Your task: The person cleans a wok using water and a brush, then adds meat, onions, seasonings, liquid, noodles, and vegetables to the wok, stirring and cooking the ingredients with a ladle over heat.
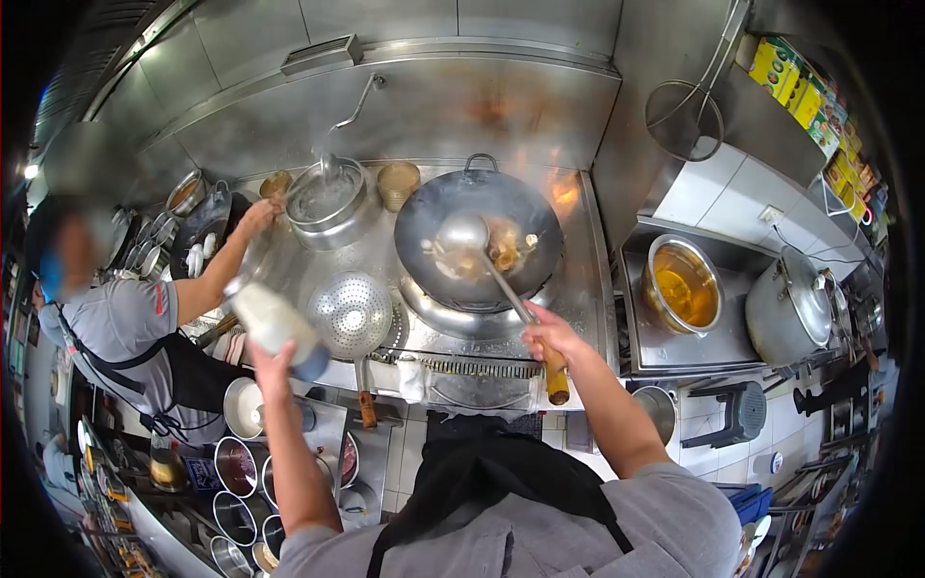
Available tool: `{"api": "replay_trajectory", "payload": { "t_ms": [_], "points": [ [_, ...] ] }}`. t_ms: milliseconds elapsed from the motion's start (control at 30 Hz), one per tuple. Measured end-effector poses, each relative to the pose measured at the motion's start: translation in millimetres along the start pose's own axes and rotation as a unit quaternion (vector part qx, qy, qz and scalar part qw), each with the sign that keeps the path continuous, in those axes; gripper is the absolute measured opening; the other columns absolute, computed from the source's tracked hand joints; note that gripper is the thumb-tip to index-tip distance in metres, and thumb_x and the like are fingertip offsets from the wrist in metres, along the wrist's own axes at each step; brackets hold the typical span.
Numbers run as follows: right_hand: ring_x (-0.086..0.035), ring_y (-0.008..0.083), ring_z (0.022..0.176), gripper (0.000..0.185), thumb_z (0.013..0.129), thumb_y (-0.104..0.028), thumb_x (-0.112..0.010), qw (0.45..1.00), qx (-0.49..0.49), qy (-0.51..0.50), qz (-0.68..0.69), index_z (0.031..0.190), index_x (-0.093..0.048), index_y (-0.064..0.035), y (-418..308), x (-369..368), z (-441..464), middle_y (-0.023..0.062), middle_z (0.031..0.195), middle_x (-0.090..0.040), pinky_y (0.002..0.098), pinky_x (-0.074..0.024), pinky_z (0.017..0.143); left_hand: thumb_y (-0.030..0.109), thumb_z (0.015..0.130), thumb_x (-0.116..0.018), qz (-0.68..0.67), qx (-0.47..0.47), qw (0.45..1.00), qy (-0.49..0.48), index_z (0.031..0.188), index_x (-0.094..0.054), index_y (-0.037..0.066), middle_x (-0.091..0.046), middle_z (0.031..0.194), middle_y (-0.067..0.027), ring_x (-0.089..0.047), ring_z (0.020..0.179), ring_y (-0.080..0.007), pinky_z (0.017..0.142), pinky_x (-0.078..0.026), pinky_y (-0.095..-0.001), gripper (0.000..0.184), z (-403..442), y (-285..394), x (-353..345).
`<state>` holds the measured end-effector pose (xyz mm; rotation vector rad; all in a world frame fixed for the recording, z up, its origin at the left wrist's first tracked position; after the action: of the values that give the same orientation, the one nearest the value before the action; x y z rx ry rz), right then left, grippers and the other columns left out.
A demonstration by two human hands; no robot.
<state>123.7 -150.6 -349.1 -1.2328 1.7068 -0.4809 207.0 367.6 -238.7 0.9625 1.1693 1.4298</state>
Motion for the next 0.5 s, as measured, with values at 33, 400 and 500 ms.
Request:
{"api": "replay_trajectory", "payload": {
  "t_ms": [33,400,500],
  "points": [
    [-0.060,0.0270,0.060,0.085,0.087,-0.006,-0.054,1.000,0.002,0.002,0.001,0.157,-0.009,-0.0232,-1,-2,9,0.0134,0.072,-0.060,0.0434,-0.0509,0.056,0.019,0.074,-0.081,0.049,0.014,0.997,-0.052,0.136,-0.039,0.001,-0.058,0.122,-0.0137,-0.059,0.108,-0.0266,0.095,-0.047,-0.0416,0.078,11,-19,-19],
    [-0.062,0.0258,0.067,0.082,0.087,-0.004,-0.055,0.899,0.150,0.179,-0.371,0.156,-0.013,-0.0139,-3,-44,-95,0.0168,0.085,-0.064,0.0379,-0.0510,0.064,0.034,0.061,-0.085,0.595,-0.047,0.749,-0.289,0.146,-0.032,0.026,-0.050,0.134,-0.0150,-0.050,0.125,-0.0378,0.102,-0.042,-0.0539,0.101,55,-18,-249],
    [-0.049,0.0137,0.058,0.080,0.088,0.002,-0.054,0.971,0.099,0.119,-0.182,0.156,-0.015,-0.0126,-4,-62,-129,0.0051,0.076,-0.052,0.0283,-0.0444,0.053,0.033,0.063,-0.085,0.668,-0.098,0.662,-0.325,0.146,-0.032,0.029,-0.047,0.137,-0.0130,-0.046,0.130,-0.0338,0.104,-0.036,-0.0608,0.099,65,-2,-292]
  ]
}}
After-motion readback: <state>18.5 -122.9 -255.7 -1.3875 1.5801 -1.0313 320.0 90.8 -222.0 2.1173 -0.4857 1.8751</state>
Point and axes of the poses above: each hand's wrist, its own z-axis towards the middle knuckle, its own x-axis out of the back of the hand, y = z × x, the point moved 4 cm from there along z, towards the middle knuckle
